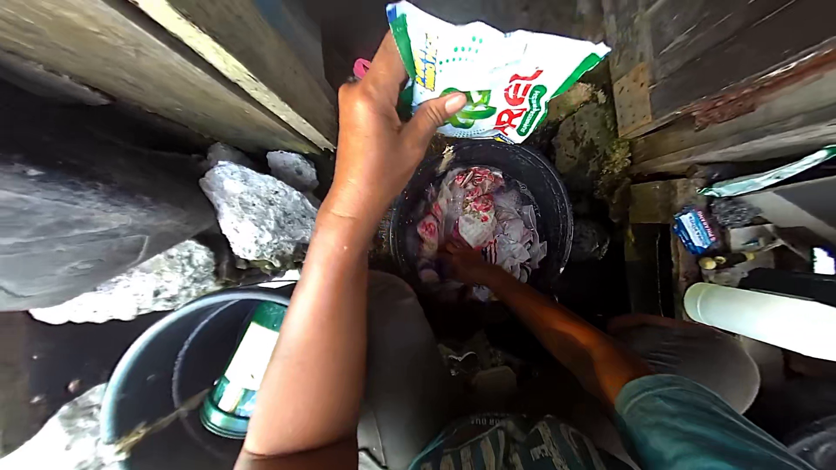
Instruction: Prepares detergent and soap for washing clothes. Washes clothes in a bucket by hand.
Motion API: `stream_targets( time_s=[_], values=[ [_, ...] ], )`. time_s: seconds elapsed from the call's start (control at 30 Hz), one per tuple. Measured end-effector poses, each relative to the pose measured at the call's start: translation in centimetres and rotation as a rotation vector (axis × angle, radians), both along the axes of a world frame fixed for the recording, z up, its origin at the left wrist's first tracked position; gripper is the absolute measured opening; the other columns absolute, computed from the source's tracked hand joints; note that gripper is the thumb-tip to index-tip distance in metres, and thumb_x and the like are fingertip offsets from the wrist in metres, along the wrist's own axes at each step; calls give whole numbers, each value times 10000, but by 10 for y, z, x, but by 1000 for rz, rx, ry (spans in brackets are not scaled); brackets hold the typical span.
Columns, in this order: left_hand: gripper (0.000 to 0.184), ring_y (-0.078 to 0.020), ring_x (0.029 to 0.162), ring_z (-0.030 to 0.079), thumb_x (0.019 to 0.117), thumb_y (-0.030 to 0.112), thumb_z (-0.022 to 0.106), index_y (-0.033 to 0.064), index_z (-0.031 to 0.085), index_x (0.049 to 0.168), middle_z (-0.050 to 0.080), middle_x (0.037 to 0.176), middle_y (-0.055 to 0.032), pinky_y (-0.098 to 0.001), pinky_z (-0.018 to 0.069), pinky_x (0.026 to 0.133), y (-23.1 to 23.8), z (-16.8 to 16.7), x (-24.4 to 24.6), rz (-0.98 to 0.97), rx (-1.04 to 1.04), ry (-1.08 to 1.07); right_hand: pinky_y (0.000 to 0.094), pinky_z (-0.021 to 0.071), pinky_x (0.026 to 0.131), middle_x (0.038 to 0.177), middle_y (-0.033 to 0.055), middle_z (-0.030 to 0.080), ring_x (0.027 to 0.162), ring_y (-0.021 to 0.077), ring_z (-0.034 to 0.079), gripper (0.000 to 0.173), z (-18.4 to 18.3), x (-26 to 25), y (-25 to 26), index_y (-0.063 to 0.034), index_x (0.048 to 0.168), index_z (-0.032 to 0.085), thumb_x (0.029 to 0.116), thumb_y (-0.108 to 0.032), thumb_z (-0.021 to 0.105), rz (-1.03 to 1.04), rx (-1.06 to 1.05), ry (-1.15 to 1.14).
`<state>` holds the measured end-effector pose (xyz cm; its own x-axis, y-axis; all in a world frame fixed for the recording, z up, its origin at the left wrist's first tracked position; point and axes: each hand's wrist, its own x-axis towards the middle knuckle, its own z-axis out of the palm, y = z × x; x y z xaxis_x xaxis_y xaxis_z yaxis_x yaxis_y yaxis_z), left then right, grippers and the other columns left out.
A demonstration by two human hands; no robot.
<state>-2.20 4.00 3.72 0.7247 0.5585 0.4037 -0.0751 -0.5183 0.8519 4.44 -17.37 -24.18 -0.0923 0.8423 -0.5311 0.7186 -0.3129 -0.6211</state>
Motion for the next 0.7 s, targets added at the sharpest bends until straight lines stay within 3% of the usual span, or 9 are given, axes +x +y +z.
stream_targets(
  time_s=[0.07, 0.13, 0.23, 0.3, 0.37, 0.47, 0.53, 0.57, 0.7],
  values=[
    [395, -49, 913, 723, 975, 193, 703, -20, 562, 1275, 716, 1090, -28, -234, 638, 783, 0, 2, 0, 2, 12, -6, 536, 490, 1053, 1206, 241, 700, 1155, 364, 665, 238, 22, 40, 11, 50, 1169, 724, 968, -44, 637, -161, 68, 216],
    [399, -52, 920, 721, 970, 191, 710, -24, 566, 1274, 716, 1091, -37, -238, 635, 787, -1, 2, 0, 9, 22, -8, 539, 551, 959, 1073, 233, 727, 1021, 356, 708, 214, 29, 74, 24, 56, 1098, 727, 986, -76, 602, -514, 265, 101],
    [402, -54, 932, 720, 968, 192, 712, -28, 569, 1272, 713, 1099, -43, -238, 632, 790, -1, 3, 1, 7, 32, 1, 677, 381, 1083, 1397, 268, 575, 1314, 459, 524, 549, 14, 96, 51, -86, 1379, 639, 914, -356, 751, -750, 239, -198],
    [400, -60, 935, 721, 974, 198, 705, -27, 569, 1276, 712, 1103, -47, -245, 635, 796, -2, 2, 2, -6, 32, 11, 784, 190, 1130, 1605, 292, 327, 1471, 528, 289, 825, -2, 72, 60, -168, 1561, 447, 869, -476, 773, -568, 33, -214],
    [394, -74, 928, 726, 975, 201, 703, -28, 568, 1265, 715, 1094, -55, -261, 639, 788, 0, 1, 2, -2, 35, 13, 790, 135, 1140, 1663, 255, 222, 1510, 525, 192, 862, -6, 42, 67, -169, 1580, 411, 853, -425, 797, -323, -84, -170],
    [389, -65, 912, 725, 970, 208, 711, -24, 576, 1251, 719, 1072, -44, -260, 639, 780, 2, -1, -1, 26, 43, 25, 622, 327, 1151, 1481, 249, 507, 1395, 416, 449, 526, -1, 46, 67, -9, 1368, 624, 897, -184, 781, -102, -67, 138],
    [381, -59, 907, 724, 967, 205, 713, -18, 580, 1247, 721, 1072, -39, -255, 640, 775, 3, -2, -2, 36, 46, 26, 553, 477, 1057, 1188, 247, 703, 1162, 370, 655, 244, 9, 76, 67, 44, 1142, 738, 950, -102, 705, -293, 100, 251],
    [389, -58, 909, 725, 968, 209, 714, -21, 579, 1251, 720, 1077, -42, -251, 638, 779, 4, -2, -3, 40, 53, 33, 570, 491, 1041, 1177, 222, 713, 1153, 368, 661, 237, 14, 92, 65, -7, 1146, 750, 966, -150, 692, -427, 152, 109],
    [397, -35, 924, 708, 967, 203, 712, -36, 589, 1259, 721, 1088, -67, -212, 604, 815, -2, -1, 3, 42, 133, 75, 787, 158, 1133, 1541, 262, 450, 1458, 510, 326, 694, -4, 125, 36, -184, 1501, 541, 914, -509, 717, -625, -112, -254]
  ],
)
